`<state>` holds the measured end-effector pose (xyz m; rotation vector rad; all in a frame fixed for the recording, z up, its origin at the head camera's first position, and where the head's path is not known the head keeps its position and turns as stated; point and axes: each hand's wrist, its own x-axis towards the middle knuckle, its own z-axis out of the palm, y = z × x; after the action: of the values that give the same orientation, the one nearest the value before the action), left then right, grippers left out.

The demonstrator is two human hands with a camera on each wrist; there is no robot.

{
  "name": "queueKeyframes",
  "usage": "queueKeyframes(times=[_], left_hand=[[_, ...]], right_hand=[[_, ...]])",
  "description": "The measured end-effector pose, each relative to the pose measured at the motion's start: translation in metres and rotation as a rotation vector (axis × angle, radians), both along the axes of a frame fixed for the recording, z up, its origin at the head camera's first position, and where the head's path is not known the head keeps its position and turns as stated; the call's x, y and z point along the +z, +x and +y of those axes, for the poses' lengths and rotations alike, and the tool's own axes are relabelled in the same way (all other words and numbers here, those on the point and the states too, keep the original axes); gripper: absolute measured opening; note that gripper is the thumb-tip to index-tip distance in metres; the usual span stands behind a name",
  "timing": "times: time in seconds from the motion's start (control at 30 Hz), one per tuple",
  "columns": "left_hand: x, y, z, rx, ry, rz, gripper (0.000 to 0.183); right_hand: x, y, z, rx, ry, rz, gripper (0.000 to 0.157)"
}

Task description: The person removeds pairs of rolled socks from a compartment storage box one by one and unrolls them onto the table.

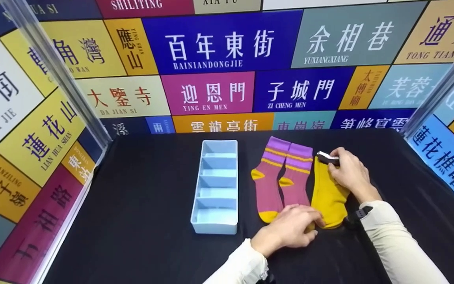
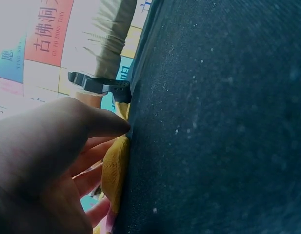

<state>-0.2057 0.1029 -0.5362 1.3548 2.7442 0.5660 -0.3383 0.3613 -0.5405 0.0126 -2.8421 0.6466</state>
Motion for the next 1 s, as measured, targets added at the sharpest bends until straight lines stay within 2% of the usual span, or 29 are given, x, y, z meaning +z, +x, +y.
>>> queueKeyframes(times=[0.2, 0.33, 0.47, 0.63, 0.87, 1.0], left_hand=[[-0.001, 0.000, 0.000, -0.001, 0.007, 0.015, 0.026], [-0.002, 0.000, 0.000, -0.002, 0.010, 0.015, 0.026], [-0.002, -0.001, 0.000, -0.003, 0.016, 0.009, 0.025], [-0.001, 0.000, 0.000, -0.007, 0.016, 0.002, 0.026], [-0.002, -0.001, 0.000, -0.010, 0.014, 0.007, 0.026], [-0.003, -0.002, -0.001, -0.014, 0.018, 0.006, 0.025]], right_hand=[[0.001, 0.001, 0.004, -0.108, -0.050, 0.015, 0.042], [-0.002, 0.002, 0.007, -0.162, -0.041, 0.006, 0.032], [-0.004, 0.003, 0.010, -0.168, -0.030, 0.006, 0.027], [-0.006, 0.001, 0.012, -0.135, -0.046, 0.015, 0.022], [-0.009, -0.004, 0.011, -0.032, -0.028, 0.007, 0.041], [-0.010, -0.005, 0.013, 0.023, -0.033, 0.023, 0.046]])
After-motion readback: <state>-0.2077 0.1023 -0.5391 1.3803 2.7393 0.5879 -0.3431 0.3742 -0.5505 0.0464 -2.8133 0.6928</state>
